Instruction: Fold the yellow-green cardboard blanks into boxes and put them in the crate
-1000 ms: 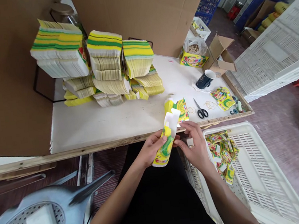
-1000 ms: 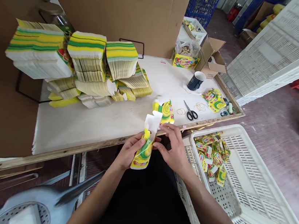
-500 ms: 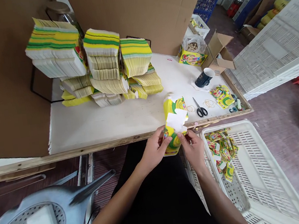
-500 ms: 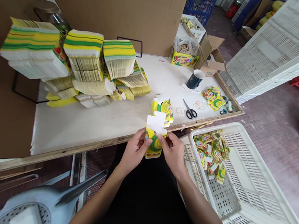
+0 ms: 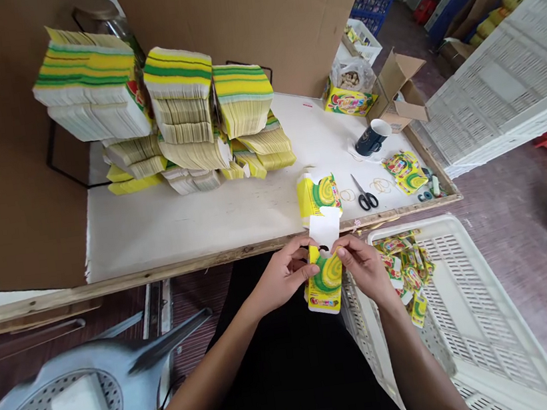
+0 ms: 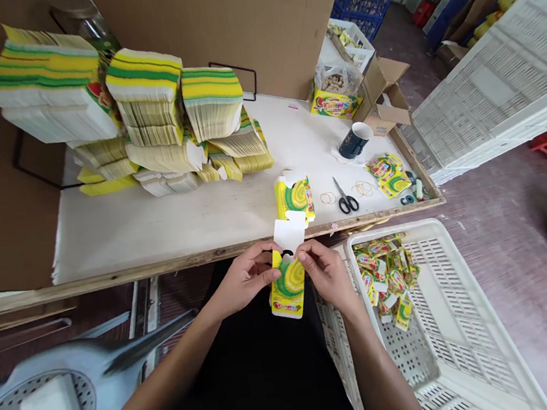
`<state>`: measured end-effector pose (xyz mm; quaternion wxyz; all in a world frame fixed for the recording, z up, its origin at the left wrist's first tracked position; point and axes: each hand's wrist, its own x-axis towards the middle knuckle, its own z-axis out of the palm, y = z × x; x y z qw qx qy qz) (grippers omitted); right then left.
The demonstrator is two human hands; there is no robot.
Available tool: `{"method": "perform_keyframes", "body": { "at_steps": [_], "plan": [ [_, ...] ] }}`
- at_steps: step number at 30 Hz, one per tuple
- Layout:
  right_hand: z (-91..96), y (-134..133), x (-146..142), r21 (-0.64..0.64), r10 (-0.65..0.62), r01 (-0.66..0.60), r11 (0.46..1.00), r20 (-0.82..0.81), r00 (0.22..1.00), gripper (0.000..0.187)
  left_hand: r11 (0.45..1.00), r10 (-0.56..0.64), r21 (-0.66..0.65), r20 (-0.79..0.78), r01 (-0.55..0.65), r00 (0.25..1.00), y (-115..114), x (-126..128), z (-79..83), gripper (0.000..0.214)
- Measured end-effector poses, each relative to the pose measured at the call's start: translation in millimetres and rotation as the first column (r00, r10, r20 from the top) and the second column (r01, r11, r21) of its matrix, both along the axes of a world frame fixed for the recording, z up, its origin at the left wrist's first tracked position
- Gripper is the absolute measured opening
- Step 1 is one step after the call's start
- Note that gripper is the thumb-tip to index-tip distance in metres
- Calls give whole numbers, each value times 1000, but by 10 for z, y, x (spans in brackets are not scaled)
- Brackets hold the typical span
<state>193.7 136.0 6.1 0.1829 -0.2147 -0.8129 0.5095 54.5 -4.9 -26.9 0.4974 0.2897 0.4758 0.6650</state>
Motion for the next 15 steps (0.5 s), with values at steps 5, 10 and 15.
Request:
{"method": "perform_keyframes", "body": {
  "at_steps": [5,10,15],
  "plan": [
    [-73,-16,-48,-53,-97,91,994,-111,989,25,999,-36,6,56,36,998,13,24,-3,78],
    [-59,27,-3,93,-79,90,992,-113,990,27,999,-5,41,-72,7,997,35,22,-42,53],
    [82,66,49,52,-8,4,999,65,998,37,995,90,53,-135,-83,987,64,72,-90,47]
  ]
}}
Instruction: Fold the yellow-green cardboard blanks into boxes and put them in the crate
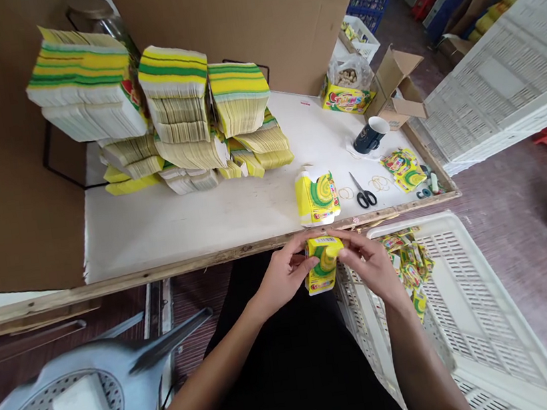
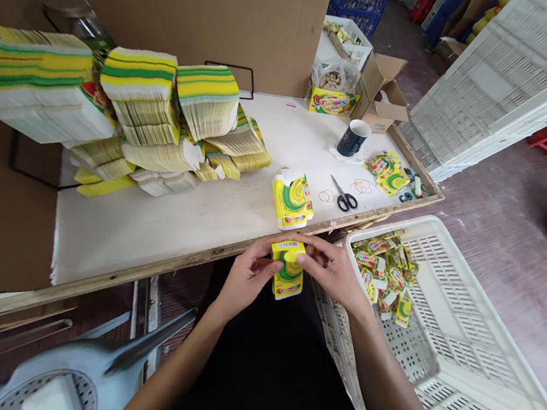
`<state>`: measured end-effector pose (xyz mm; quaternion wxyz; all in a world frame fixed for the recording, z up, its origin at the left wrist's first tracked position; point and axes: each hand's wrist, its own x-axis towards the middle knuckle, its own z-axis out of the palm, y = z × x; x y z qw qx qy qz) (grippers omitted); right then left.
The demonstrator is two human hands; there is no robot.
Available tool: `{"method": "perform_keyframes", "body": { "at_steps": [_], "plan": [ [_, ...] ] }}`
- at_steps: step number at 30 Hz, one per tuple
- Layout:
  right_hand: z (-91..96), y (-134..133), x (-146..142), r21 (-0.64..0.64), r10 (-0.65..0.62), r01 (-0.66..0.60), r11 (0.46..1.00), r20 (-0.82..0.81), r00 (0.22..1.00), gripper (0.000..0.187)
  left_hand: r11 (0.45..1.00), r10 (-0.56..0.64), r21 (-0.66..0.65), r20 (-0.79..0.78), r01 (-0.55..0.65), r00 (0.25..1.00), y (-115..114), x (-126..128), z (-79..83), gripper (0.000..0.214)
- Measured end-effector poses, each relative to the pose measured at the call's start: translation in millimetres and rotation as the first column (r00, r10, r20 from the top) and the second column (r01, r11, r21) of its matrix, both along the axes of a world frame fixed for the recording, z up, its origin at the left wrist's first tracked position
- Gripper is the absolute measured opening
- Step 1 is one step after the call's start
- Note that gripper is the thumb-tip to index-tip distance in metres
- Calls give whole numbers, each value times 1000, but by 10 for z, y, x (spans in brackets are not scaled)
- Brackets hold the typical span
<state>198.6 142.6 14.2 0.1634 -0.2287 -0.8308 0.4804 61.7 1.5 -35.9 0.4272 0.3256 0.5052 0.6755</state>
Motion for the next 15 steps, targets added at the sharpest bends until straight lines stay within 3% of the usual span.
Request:
{"method": "perform_keyframes", "body": {
  "at_steps": [3,6,12,15],
  "plan": [
    [-8,-20,-27,-81,-31,38,996,91,995,40,999,-39,-1,-12,39,999,9,29,18,48],
    [-45,-46,-56,-73,-74,81,994,84,994,32,997,-72,1,-7,72,997,13,29,45,50],
    [-65,-114,-64,81,-100,95,992,63,993,30,1000,-27,-3,87,28,996,43,42,68,56],
    [-52,-83,0,155,-126,124,980,2,992,25,999,-42,-21,58,43,997,97,108,115,57]
  ]
}}
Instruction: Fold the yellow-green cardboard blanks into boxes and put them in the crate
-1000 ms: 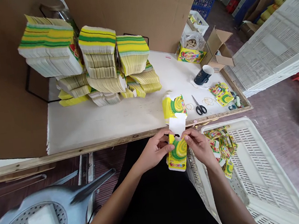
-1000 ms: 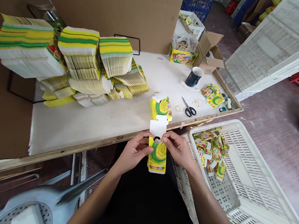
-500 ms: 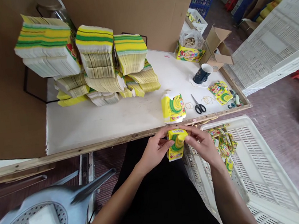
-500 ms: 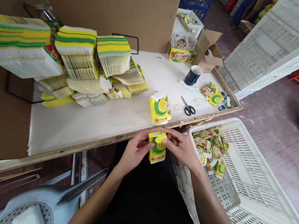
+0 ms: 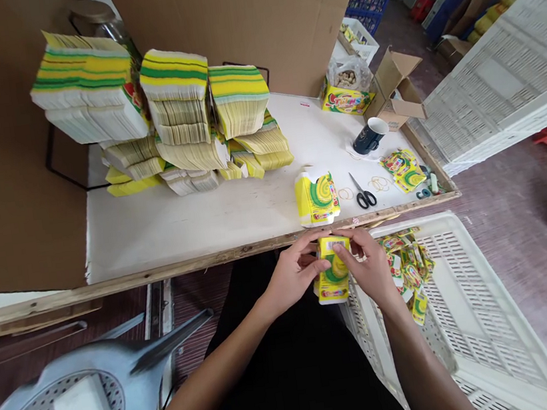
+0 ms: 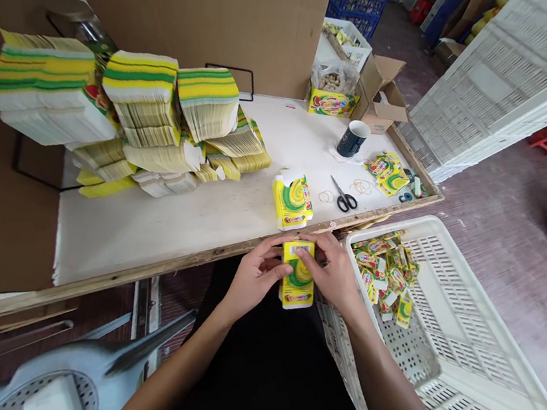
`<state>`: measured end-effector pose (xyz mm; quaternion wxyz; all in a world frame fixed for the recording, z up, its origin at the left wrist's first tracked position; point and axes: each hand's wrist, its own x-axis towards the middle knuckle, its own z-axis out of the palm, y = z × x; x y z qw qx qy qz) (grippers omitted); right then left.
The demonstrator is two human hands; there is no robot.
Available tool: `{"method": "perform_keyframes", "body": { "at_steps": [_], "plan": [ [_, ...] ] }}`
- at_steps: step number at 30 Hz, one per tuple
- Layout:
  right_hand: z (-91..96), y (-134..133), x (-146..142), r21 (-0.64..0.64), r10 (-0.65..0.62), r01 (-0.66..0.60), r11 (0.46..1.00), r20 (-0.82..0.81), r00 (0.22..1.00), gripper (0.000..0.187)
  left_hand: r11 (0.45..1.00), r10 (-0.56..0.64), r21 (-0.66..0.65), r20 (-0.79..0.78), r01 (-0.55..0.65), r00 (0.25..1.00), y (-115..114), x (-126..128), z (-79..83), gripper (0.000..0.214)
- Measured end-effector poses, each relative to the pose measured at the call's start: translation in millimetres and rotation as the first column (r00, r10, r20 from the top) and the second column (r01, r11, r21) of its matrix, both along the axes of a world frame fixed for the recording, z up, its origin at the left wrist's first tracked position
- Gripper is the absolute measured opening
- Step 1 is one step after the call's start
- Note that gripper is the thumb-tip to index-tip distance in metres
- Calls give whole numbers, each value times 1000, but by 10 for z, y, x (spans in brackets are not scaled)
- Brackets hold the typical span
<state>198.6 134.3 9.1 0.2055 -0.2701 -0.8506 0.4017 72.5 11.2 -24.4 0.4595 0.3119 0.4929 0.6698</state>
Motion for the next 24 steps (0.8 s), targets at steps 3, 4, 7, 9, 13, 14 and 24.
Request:
{"method": "perform_keyframes", "body": {
  "at_steps": [3,4,7,9,13,14,24],
  "plan": [
    [60,157,206,87,-119,120,989,-11,993,25,997,-17,72,-166,29,986,88,16,84,53],
    [87,236,300,174,-221,222,959,-27,975,25,994,44,110,-265,-16,963,124,-4,106,52],
    [139,475,541,521,-477,461,718,-114,872,37,977,213,109,-603,-185,769,245,-114,105,53],
    [95,575,561,578,-477,434,692,-86,875,41,975,153,14,-773,-224,616,321,-174,42,58],
    [-217,608,155,427,-337,319,846,-35,941,39,985,8,-71,-892,-158,452,394,-169,-105,58],
    [-310,602,6,393,-315,305,867,-41,948,41,987,1,-70,-900,-147,435,391,-155,-125,57],
    [-502,576,-493,390,-355,395,832,-172,919,34,988,14,-63,-867,-138,499,342,-205,-112,52]
  ]
}}
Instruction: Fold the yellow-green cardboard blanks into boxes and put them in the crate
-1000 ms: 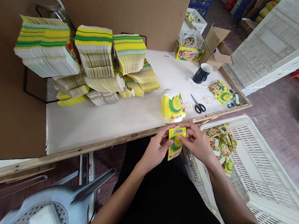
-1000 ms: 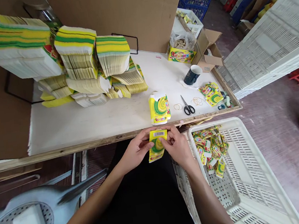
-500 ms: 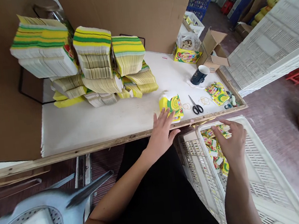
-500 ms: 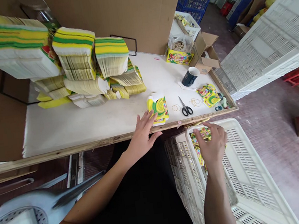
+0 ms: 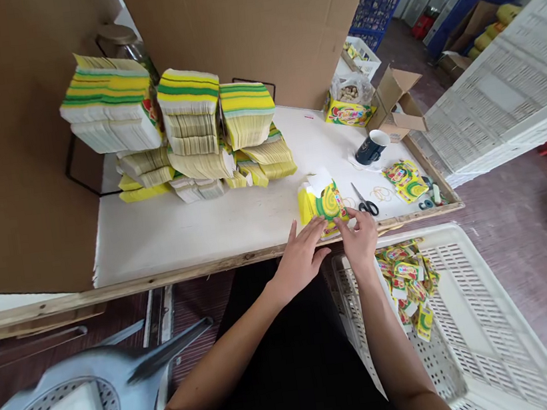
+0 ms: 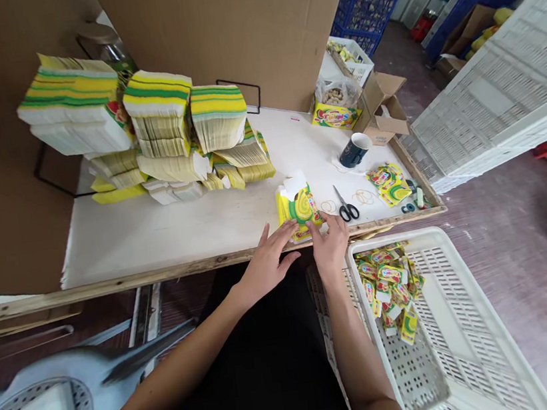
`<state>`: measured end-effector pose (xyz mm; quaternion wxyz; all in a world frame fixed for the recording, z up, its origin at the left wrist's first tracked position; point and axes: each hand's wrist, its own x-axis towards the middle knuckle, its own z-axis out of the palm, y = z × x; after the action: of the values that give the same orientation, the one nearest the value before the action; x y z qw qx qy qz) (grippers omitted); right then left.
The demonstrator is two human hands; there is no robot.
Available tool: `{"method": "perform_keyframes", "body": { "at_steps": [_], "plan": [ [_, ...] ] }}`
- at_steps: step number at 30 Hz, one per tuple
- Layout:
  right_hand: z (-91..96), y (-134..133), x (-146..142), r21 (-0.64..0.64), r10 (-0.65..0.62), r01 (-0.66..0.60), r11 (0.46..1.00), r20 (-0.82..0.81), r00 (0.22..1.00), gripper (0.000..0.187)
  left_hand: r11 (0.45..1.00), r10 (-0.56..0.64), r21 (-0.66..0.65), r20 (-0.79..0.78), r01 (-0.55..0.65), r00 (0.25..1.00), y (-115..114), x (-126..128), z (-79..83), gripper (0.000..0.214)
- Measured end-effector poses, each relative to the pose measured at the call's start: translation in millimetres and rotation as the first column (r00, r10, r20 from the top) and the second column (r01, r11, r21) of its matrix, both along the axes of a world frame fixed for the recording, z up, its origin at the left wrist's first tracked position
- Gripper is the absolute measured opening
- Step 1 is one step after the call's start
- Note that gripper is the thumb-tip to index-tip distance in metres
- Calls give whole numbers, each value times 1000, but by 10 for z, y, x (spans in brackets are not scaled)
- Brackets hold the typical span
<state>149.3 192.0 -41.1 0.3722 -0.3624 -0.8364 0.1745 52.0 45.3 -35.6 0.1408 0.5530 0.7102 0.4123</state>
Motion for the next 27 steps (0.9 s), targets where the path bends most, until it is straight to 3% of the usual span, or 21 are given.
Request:
{"method": "perform_keyframes", "body": {
  "at_steps": [8,11,13,15,19,21,22,23,24,25,27],
  "plan": [
    [68,11,-73,11,-42,42,999,-28,999,24,996,20,79,111,-29,994,38,-57,1,52],
    [185,-67,-60,-226,-12,-38,973,-212,977,25,964,61,227,309,-136,949,23,-54,39,53],
    [278,-188,-31,-428,-5,-180,886,-396,918,27,907,46,326,555,-268,831,6,-46,83,57],
    [346,-354,0,-565,-20,-332,756,-526,850,30,868,-88,370,773,-333,628,-19,-45,131,59],
    [336,-700,43,-732,-51,-508,454,-591,805,34,905,-360,394,910,-162,208,-103,-68,176,57],
    [290,-808,68,-767,-34,-524,370,-574,818,33,904,-417,422,905,-67,79,-163,-86,164,59],
    [274,-837,85,-774,4,-517,365,-554,833,31,900,-433,435,900,-41,41,-194,-94,153,60],
    [269,-849,106,-772,60,-499,394,-520,852,27,897,-441,441,897,-28,13,-224,-102,142,59],
    [280,-846,129,-753,118,-463,468,-467,877,24,898,-440,440,898,-27,-12,-252,-108,132,58],
    [307,-831,153,-704,161,-409,581,-393,905,23,902,-432,431,901,-35,-35,-277,-113,126,58],
    [405,-781,200,-479,208,-303,824,-242,948,19,916,-402,399,912,-51,-82,-318,-115,130,58]
  ]
}}
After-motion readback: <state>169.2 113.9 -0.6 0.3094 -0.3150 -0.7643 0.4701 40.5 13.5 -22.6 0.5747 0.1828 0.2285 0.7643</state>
